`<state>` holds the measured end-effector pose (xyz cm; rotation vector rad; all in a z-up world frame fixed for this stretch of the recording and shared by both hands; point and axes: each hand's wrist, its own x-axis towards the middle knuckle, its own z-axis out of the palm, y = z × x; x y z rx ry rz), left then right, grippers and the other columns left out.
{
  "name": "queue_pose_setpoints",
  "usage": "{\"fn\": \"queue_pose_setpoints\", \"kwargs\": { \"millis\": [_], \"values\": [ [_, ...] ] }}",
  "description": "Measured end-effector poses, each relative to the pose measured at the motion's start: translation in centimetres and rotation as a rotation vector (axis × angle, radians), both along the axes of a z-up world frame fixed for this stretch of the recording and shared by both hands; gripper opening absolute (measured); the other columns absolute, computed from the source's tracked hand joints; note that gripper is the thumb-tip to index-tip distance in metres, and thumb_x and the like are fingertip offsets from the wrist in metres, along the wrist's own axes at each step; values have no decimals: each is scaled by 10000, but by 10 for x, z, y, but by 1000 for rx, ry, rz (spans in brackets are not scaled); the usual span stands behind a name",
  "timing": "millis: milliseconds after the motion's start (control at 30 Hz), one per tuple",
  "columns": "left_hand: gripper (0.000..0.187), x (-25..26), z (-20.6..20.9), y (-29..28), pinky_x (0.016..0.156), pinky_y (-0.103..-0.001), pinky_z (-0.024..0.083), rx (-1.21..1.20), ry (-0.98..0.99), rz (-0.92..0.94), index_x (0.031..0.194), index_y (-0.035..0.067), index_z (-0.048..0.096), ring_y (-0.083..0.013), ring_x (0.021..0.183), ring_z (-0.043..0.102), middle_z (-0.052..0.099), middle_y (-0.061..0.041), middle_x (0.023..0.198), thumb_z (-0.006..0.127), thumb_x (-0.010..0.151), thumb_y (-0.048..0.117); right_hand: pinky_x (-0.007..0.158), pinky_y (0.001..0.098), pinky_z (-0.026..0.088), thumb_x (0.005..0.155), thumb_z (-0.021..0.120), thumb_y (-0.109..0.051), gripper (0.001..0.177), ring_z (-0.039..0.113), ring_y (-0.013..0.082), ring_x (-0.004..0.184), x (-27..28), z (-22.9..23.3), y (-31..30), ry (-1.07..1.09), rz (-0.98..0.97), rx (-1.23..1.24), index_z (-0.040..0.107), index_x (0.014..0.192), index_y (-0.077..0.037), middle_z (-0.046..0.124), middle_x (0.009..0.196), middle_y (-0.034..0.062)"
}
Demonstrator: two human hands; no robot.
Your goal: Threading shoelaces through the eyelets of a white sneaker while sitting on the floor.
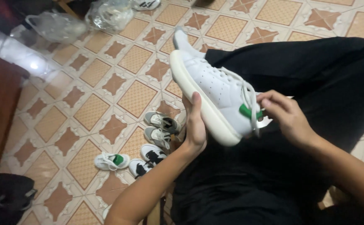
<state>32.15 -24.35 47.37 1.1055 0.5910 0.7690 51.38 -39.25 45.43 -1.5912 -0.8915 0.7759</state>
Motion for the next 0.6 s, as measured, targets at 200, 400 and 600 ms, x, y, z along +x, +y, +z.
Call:
{"fn": "queue_pose_setpoints", "kwargs": {
  "millis": [200, 400, 600],
  "values": [
    [912, -3, 5, 11, 1095, -496, 442, -214, -212, -20, 1627, 218, 131, -354, 1308, 483, 419, -264, 1502, 673, 894, 247, 956, 431, 587, 950, 483, -124, 665, 589, 302, 1259, -9, 5, 8, 12, 153, 28, 316, 1585, -19, 540, 1413, 216],
    [547, -9, -15, 14, 1001, -346, 537, -133, -398, -37, 1415, 2, 450, -245, 1096, 623, 593, -167, 1274, 709, 936, 59, 760, 468, 713, 971, 441, -244, 572, 645, 294, 1178, -13, 12, 11, 159, 183, -69, 479, 1496, -19, 591, 1392, 161],
    [601, -12, -18, 9, 1041, -344, 532, 228, -342, -41, 1479, 22, 428, -263, 1146, 659, 619, -156, 1332, 725, 965, 111, 874, 491, 682, 920, 497, -269, 651, 601, 257, 1265, -10, -5, 9, 223, 238, -172, 441, 1546, -100, 564, 1457, 121]
  ]
}}
